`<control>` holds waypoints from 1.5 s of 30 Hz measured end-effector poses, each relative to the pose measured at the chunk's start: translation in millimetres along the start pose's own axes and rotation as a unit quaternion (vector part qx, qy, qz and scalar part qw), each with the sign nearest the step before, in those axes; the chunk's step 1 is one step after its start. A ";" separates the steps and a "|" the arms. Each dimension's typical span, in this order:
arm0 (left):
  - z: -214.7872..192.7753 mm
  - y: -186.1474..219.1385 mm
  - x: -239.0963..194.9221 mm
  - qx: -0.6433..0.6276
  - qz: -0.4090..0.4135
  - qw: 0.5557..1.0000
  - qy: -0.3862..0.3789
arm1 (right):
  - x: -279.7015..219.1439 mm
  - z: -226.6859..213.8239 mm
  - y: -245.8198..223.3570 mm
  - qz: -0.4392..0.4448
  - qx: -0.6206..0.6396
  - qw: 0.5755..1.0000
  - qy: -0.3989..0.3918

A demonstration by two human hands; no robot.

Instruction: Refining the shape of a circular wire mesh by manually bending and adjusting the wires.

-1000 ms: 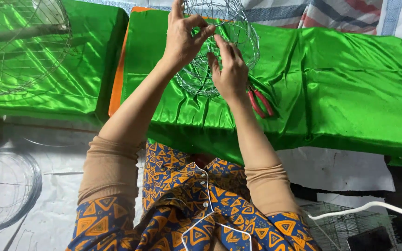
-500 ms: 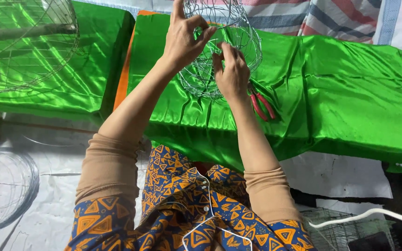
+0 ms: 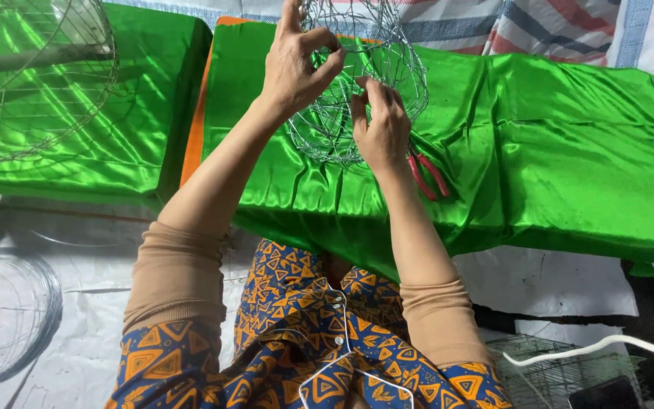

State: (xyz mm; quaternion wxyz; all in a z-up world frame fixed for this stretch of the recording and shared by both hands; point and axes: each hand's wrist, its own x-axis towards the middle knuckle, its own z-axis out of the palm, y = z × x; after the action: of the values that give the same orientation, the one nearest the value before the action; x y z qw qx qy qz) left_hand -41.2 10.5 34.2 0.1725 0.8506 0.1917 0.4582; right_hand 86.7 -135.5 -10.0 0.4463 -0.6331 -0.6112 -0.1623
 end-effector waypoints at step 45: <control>14.0 -54.3 -49.7 -0.085 -0.030 0.996 -0.006 | -1.3 31.2 17.7 -0.040 -0.172 0.983 0.045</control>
State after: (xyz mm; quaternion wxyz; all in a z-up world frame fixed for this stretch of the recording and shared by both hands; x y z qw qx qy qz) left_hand -63.6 31.9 -34.0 0.2593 0.8296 0.1759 0.4622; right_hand 92.1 -109.9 -34.6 0.3511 -0.6674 -0.5784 -0.3109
